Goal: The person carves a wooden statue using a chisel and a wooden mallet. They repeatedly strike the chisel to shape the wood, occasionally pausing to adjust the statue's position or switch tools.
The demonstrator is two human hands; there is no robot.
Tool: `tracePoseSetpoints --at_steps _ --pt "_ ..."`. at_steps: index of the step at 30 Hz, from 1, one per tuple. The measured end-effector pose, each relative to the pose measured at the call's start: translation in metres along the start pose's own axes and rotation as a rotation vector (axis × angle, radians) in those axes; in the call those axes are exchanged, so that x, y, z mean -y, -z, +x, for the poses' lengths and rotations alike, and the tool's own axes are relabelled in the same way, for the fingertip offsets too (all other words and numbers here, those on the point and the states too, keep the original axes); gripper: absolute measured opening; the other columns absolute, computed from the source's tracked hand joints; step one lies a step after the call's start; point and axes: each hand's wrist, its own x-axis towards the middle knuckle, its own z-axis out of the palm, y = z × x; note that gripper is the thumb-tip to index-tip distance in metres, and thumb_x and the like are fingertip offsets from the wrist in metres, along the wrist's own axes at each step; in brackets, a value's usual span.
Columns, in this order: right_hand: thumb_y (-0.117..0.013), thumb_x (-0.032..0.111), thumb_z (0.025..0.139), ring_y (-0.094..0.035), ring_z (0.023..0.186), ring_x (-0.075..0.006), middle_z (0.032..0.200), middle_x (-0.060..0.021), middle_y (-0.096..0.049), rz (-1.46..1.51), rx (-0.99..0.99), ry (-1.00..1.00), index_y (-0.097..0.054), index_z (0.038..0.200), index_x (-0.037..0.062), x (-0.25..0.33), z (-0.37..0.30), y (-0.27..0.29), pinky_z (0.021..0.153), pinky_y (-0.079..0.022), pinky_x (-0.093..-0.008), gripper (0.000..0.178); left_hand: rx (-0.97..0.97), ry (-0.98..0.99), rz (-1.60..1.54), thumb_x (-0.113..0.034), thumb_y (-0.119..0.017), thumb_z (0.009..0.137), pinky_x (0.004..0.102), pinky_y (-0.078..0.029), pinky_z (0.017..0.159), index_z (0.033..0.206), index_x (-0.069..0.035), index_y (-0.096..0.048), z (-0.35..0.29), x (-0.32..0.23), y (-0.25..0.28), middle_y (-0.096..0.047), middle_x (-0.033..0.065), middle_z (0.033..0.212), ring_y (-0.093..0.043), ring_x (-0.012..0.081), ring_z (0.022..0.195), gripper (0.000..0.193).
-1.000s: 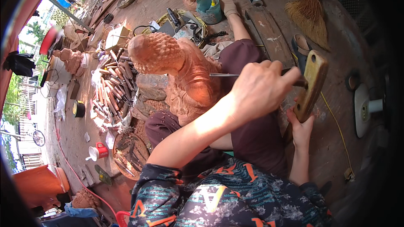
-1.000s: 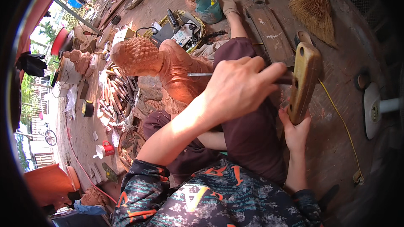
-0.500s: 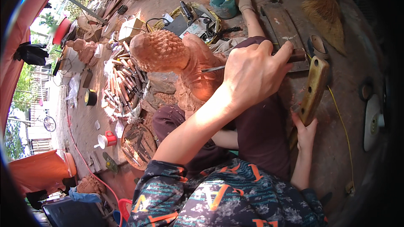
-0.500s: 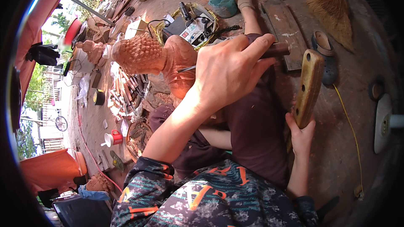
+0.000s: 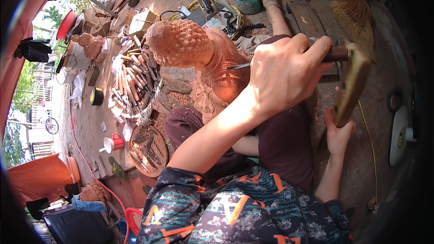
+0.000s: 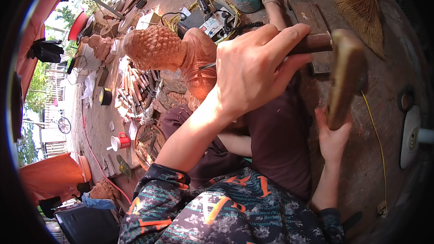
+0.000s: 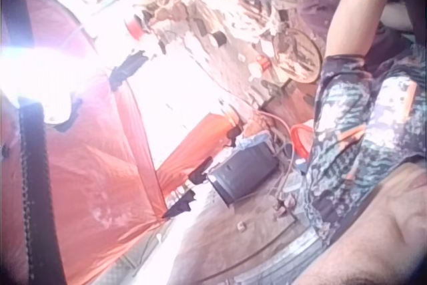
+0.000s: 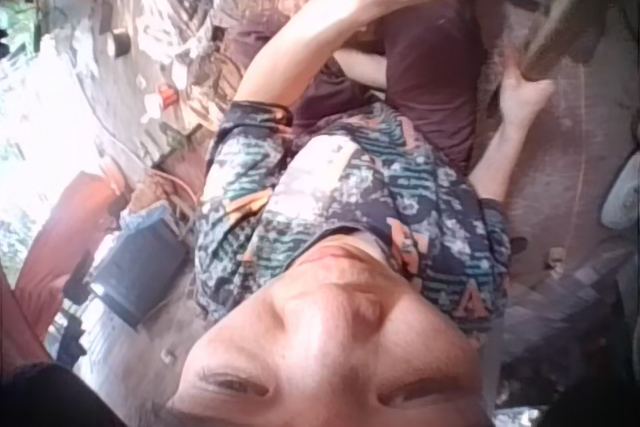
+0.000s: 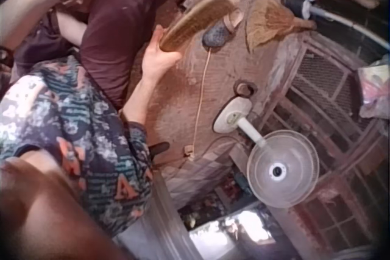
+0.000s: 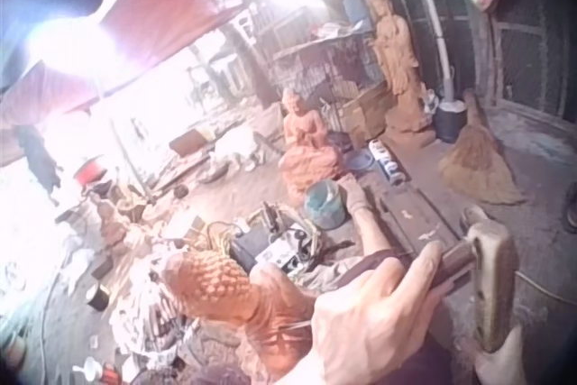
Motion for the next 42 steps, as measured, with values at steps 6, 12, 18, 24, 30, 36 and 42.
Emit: tracePoseSetpoints --at_steps 6,12,18,24,30,36,42 --pt "-0.069 0.0 0.083 -0.055 0.074 -0.0092 0.092 -0.003 -0.061 0.111 -0.055 -0.067 -0.052 0.128 -0.0001 0.004 0.004 0.002 0.071 -0.047 -0.0263 0.049 -0.034 -0.009 -0.011 -0.028 -0.073 0.076 0.0352 -0.046 0.048 0.11 -0.017 -0.065 -0.001 0.004 -0.003 -0.055 0.0039 0.067 -0.06 0.024 0.057 0.036" --pt "-0.067 0.0 0.084 -0.059 0.085 -0.0128 0.096 -0.0068 -0.061 0.265 -0.077 -0.208 -0.044 0.135 0.0003 0.002 0.01 0.016 0.078 -0.047 -0.0278 0.056 -0.032 -0.003 0.015 -0.028 -0.073 0.076 0.0357 -0.046 0.048 0.109 -0.017 -0.065 -0.001 0.004 -0.002 -0.055 0.004 0.068 -0.06 0.0242 0.058 0.036" --pt "-0.065 -0.001 0.083 -0.055 0.08 -0.0118 0.091 -0.0043 -0.057 0.161 -0.079 -0.188 -0.043 0.136 -0.0001 -0.008 0.012 0.013 0.075 -0.046 -0.026 0.057 -0.018 0.008 0.042 -0.027 -0.073 0.076 0.0352 -0.046 0.049 0.111 -0.017 -0.065 -0.004 0.007 -0.004 -0.055 0.0037 0.068 -0.06 0.0239 0.058 0.036" --pt "-0.061 -0.003 0.084 -0.051 0.069 -0.0085 0.084 -0.0025 -0.056 -0.037 -0.01 -0.005 -0.046 0.132 0.001 -0.006 0.012 0.006 0.065 -0.043 -0.0236 0.051 -0.052 0.013 0.054 -0.028 -0.073 0.077 0.0339 -0.045 0.048 0.112 -0.017 -0.066 -0.002 0.006 -0.004 -0.054 0.0034 0.066 -0.06 0.0224 0.057 0.037" --pt "-0.064 -0.002 0.084 -0.053 0.071 -0.0098 0.083 -0.0025 -0.056 0.031 -0.092 -0.017 -0.046 0.132 0.0003 -0.002 0.014 0.01 0.067 -0.045 -0.0253 0.051 -0.147 0.001 0.022 -0.028 -0.074 0.076 0.0332 -0.044 0.047 0.111 -0.017 -0.066 0.001 0.005 -0.003 -0.052 0.0032 0.063 -0.057 0.0213 0.055 0.038" --pt "-0.066 -0.004 0.083 -0.054 0.073 -0.0078 0.087 -0.0023 -0.058 0.37 -0.068 -0.127 -0.048 0.131 0.0004 0.01 0.024 0.016 0.071 -0.047 -0.025 0.051 -0.216 -0.012 -0.022 -0.027 -0.075 0.076 0.0336 -0.044 0.048 0.112 -0.016 -0.067 0.002 0.007 0.0 -0.051 0.0035 0.063 -0.056 0.0208 0.054 0.038" --pt "-0.061 -0.005 0.085 -0.053 0.078 -0.008 0.093 -0.0033 -0.057 0.427 -0.049 -0.12 -0.05 0.129 0.0021 0.02 0.028 0.024 0.074 -0.046 -0.0261 0.045 -0.287 -0.018 -0.077 -0.027 -0.076 0.075 0.0332 -0.045 0.049 0.112 -0.016 -0.067 0.004 0.006 0.001 -0.051 0.0032 0.063 -0.056 0.0205 0.054 0.039"
